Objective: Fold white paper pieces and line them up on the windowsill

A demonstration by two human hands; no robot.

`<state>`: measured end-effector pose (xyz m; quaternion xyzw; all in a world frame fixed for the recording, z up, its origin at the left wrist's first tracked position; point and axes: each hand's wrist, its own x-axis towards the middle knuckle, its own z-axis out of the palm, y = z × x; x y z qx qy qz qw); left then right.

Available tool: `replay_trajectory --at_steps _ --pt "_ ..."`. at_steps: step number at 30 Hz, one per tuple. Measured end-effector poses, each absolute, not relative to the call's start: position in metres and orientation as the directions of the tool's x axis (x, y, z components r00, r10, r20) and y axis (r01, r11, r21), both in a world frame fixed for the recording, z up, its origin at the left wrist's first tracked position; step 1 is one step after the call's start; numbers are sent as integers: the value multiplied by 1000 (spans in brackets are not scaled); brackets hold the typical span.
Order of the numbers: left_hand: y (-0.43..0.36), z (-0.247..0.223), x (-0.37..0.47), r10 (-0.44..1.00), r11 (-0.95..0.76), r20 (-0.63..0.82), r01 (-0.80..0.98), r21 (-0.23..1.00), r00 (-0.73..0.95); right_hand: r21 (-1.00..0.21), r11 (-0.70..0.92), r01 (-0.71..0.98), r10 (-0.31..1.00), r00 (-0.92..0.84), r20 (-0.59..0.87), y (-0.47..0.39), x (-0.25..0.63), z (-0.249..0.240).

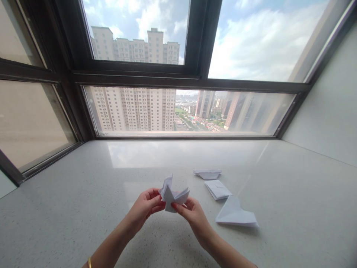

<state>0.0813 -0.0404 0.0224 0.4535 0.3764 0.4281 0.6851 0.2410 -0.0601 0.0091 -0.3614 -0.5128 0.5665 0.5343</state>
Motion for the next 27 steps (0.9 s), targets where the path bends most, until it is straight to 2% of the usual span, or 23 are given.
replay_trajectory --at_steps 3,6,10,13,21,27 --pt "-43 19 85 887 297 -180 -229 927 424 -964 129 -231 988 -55 145 -59 244 11" --pt "-43 20 84 876 312 -172 -258 914 452 -966 132 -224 989 -39 144 -57 246 13" --pt "-44 24 85 908 158 -88 -141 977 410 -966 130 -224 984 -94 154 -58 246 13" --pt "-46 24 87 898 23 9 -68 997 441 -967 124 -221 978 -136 156 -59 245 13" --pt "-47 16 93 905 42 13 -120 992 426 -972 216 -96 976 -20 218 -57 249 11" --pt "-55 20 96 926 -45 93 -139 989 366 -973 220 -69 975 -8 221 -57 249 11"
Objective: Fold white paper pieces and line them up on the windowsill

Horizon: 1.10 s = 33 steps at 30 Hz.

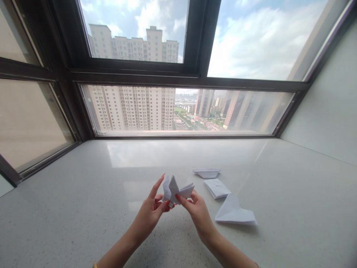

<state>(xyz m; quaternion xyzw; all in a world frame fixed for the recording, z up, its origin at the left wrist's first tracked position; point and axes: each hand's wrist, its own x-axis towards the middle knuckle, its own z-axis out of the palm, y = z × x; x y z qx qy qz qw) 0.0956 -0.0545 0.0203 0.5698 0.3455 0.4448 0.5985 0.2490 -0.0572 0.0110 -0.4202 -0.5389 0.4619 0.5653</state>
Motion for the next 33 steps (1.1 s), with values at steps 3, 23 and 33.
replay_trajectory --at_steps 3,23,33 --pt "-54 21 94 914 -46 93 -126 991 395 -974 202 -97 979 7 203 -58 249 12" --pt "-61 18 104 886 84 54 -273 958 461 -985 172 -31 983 -62 174 -56 249 4" --pt "-59 17 104 868 50 96 -280 959 486 -978 201 51 979 -49 199 -53 249 1"
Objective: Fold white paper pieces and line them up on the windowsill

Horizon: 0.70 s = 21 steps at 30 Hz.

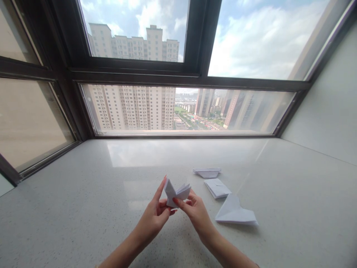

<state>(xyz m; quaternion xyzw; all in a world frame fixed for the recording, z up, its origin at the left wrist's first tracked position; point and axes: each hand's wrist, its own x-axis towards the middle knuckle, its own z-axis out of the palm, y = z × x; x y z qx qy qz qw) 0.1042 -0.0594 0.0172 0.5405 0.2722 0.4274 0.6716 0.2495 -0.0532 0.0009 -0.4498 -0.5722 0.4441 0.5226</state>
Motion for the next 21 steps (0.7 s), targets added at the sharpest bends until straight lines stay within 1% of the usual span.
replay_trajectory --at_steps 9,16,21 --pt "-63 16 107 917 21 74 -232 972 393 -963 242 117 970 -32 240 -57 249 4" --pt "-64 14 108 920 7 89 -243 970 382 -948 255 192 966 -4 259 -59 249 4" --pt "-63 12 109 914 0 105 -257 966 393 -943 262 206 962 24 272 -59 248 4"
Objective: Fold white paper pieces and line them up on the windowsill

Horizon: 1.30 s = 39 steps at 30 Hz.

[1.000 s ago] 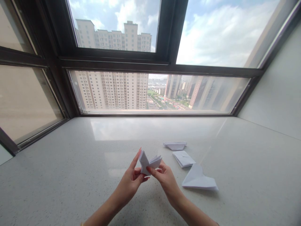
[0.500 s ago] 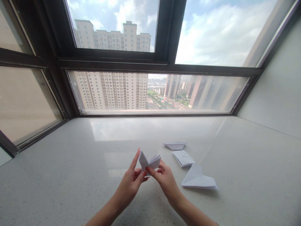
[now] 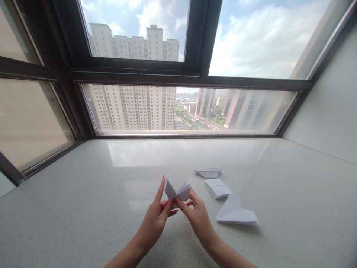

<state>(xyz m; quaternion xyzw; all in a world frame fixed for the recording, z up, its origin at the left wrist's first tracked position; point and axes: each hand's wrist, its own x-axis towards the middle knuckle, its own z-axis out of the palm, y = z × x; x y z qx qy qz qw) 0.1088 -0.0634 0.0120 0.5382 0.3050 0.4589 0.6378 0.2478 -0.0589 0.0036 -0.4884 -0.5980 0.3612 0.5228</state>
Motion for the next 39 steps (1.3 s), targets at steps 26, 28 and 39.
replay_trajectory --at_steps 26,28,39 --pt "-54 4 107 936 157 -37 -321 934 349 -990 61 -127 998 -5 62 -55 249 2" --pt "-53 6 106 945 145 -33 -327 934 326 -986 53 -161 997 -45 61 -56 248 3" --pt "-64 16 110 919 285 -76 -518 807 388 -969 -40 -244 972 -234 19 -62 235 3"
